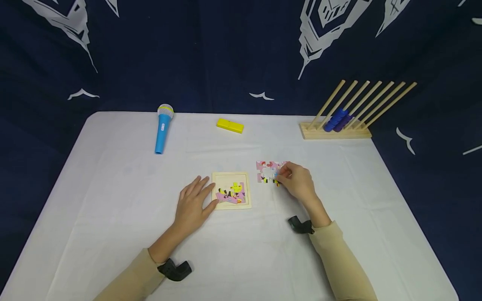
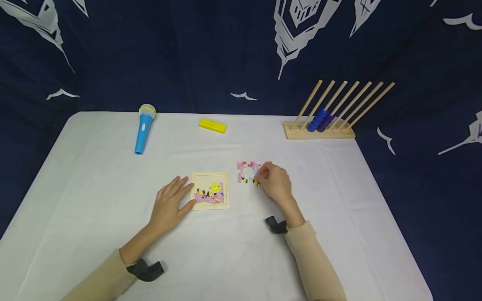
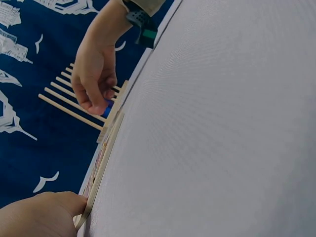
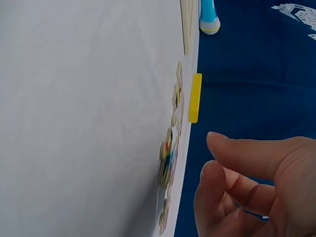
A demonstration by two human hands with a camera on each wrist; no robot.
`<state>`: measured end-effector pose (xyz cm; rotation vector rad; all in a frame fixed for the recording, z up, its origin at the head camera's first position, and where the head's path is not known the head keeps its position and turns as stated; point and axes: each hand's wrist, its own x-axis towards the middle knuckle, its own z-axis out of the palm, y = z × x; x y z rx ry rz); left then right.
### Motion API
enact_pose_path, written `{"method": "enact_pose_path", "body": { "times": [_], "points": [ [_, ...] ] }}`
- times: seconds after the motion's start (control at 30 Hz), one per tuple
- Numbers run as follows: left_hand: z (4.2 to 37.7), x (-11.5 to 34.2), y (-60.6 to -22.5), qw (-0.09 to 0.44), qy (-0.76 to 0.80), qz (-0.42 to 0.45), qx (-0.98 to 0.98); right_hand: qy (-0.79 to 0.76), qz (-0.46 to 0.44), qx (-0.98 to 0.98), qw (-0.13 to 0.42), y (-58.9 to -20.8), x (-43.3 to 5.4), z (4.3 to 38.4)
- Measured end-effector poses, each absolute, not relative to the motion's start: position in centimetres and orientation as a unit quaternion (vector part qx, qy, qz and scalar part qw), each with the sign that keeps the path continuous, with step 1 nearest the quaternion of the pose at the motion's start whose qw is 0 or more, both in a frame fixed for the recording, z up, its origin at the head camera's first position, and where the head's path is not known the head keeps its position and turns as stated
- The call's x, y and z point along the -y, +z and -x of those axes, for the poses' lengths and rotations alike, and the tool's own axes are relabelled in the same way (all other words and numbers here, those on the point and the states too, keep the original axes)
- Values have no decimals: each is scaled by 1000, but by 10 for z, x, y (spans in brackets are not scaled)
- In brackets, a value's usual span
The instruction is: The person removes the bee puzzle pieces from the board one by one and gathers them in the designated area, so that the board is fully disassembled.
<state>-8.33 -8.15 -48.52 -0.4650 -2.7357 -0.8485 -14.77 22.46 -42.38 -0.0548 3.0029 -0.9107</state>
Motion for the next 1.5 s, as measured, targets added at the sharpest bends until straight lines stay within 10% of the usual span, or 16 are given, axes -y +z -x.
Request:
{"method": "enact_pose_path", "body": {
  "times": [0.63,1.5],
  "points": [
    [84,82,-485,112,-284,161,939,-397,186,-896,74,-427,-160,142],
    [84,80,-483,107,-284,150,941,-363,197,-907,87,-438,-148,140]
  ]
}}
